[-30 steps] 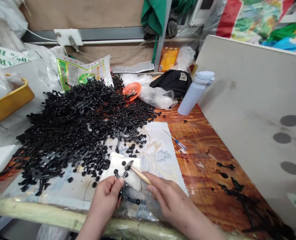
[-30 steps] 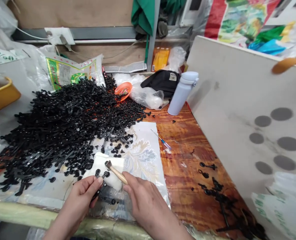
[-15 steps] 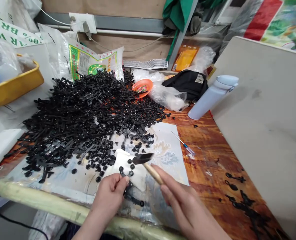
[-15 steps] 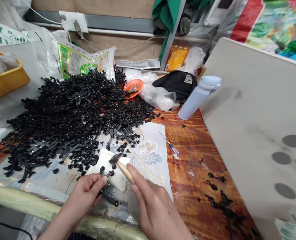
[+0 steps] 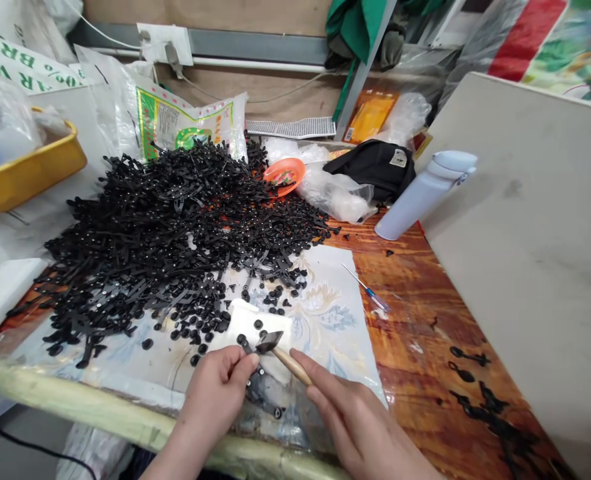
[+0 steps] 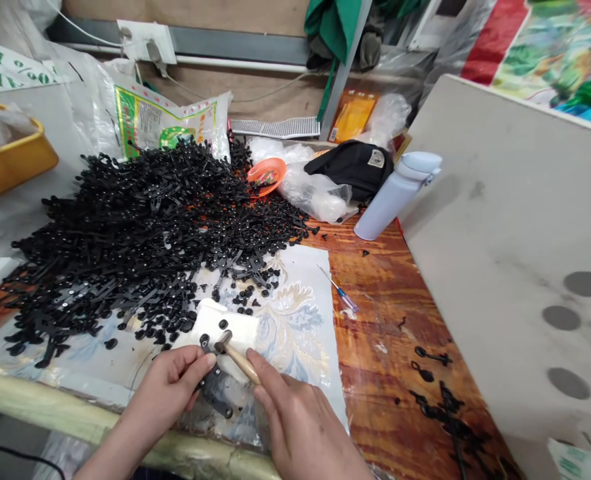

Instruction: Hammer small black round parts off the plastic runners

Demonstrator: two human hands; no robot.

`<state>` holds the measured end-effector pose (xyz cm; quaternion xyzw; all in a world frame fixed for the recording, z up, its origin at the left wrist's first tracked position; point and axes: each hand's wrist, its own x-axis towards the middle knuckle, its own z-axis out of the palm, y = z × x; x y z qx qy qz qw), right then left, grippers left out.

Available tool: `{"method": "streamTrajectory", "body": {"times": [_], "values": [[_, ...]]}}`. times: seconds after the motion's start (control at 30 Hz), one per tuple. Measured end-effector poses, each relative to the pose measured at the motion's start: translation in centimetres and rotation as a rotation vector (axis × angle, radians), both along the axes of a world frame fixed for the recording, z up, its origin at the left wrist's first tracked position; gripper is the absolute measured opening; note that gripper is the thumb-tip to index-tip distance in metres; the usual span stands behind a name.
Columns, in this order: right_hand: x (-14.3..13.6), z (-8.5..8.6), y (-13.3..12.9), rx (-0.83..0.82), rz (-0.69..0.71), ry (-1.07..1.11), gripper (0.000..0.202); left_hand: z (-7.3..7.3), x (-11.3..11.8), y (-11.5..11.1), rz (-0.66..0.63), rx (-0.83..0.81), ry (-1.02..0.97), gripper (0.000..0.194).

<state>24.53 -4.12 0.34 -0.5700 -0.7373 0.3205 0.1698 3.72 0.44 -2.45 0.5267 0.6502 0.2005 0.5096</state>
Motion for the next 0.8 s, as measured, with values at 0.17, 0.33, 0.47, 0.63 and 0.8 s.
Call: {"method": "streamTrajectory", "body": {"times": [0.17, 0.33, 0.47, 0.63, 0.8], "values": [[1.0, 1.1, 0.3, -0.129, -0.128, 0.16, 0.047, 1.3, -1.9, 0.5, -0.124, 0.027, 0.028, 0.038], [0.8, 0.2, -1.0, -0.072, -0.099, 0.079, 0.041, 2.9, -4.6, 2.4, -0.335, -0.053, -0.046, 0.039], [0.0, -0.8, -1.1, -0.05, -0.063, 0.073, 0.038, 3.6, -5.8, 4.6, -0.496, -0.153, -0.028, 0.033], [-0.1, -1.2, -0.9, 0.003, -0.09, 0.041, 0.034, 4.1, -5.4, 6.6, -0.658, -0.133, 0.035, 0.035], [0.2, -1.8, -1.1, 0.064, -0.115, 0.052, 0.034, 3.9, -5.1, 7.6, -0.687, -0.221, -0.008, 0.036]]}}
